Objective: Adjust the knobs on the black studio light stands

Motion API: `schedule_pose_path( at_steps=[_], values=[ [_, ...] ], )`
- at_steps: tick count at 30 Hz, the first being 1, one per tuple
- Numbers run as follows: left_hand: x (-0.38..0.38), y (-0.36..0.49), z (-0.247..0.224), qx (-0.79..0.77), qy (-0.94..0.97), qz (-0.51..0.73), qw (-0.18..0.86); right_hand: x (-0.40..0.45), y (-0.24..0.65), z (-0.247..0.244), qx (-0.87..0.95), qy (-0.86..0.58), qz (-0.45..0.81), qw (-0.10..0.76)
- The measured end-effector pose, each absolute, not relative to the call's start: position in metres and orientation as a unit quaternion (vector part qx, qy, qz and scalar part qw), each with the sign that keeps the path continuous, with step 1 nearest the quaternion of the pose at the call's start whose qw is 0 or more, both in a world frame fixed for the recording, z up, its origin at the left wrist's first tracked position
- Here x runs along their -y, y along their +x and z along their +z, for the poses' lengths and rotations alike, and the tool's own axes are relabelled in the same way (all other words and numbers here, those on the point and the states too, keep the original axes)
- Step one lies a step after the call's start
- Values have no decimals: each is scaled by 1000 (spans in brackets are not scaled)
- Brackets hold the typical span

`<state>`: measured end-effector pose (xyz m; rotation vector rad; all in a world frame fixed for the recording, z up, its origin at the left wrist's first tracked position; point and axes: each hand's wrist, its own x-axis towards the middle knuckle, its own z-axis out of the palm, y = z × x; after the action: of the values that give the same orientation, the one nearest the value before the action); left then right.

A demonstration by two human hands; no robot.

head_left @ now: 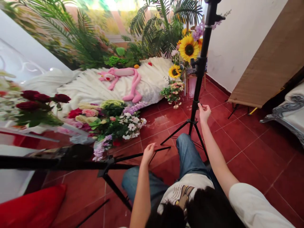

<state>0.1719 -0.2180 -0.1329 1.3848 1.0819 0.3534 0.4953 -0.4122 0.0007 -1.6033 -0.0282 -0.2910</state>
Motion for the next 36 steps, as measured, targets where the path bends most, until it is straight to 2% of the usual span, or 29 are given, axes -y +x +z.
schedule_pose_path(
  at_steps=[2,4,9,11,13,16,21,26,32,36],
  values=[
    [199,126,-132,-518,576,225,590,400,488,-9,-29,-712,-155,684],
    [181,85,-122,-562,552,292,542,382,473,-24,-46,-725,-127,675],
    [151,15,-64,-626,506,456,380,315,404,-53,113,-743,88,653],
    [144,1,-38,-630,498,531,270,285,368,-55,204,-723,182,634],
    [137,-5,-16,-599,472,611,213,257,331,-51,281,-693,276,604],
    [118,-3,4,-525,492,649,247,219,278,-37,375,-658,362,544],
    [80,11,14,-467,517,650,302,162,201,0,513,-615,399,445],
    [60,17,17,-444,529,653,311,101,152,43,612,-624,345,342],
    [50,17,16,-450,526,655,303,43,125,67,617,-727,228,197],
    [44,20,11,-471,516,661,273,19,125,63,629,-703,284,169]
  ],
)
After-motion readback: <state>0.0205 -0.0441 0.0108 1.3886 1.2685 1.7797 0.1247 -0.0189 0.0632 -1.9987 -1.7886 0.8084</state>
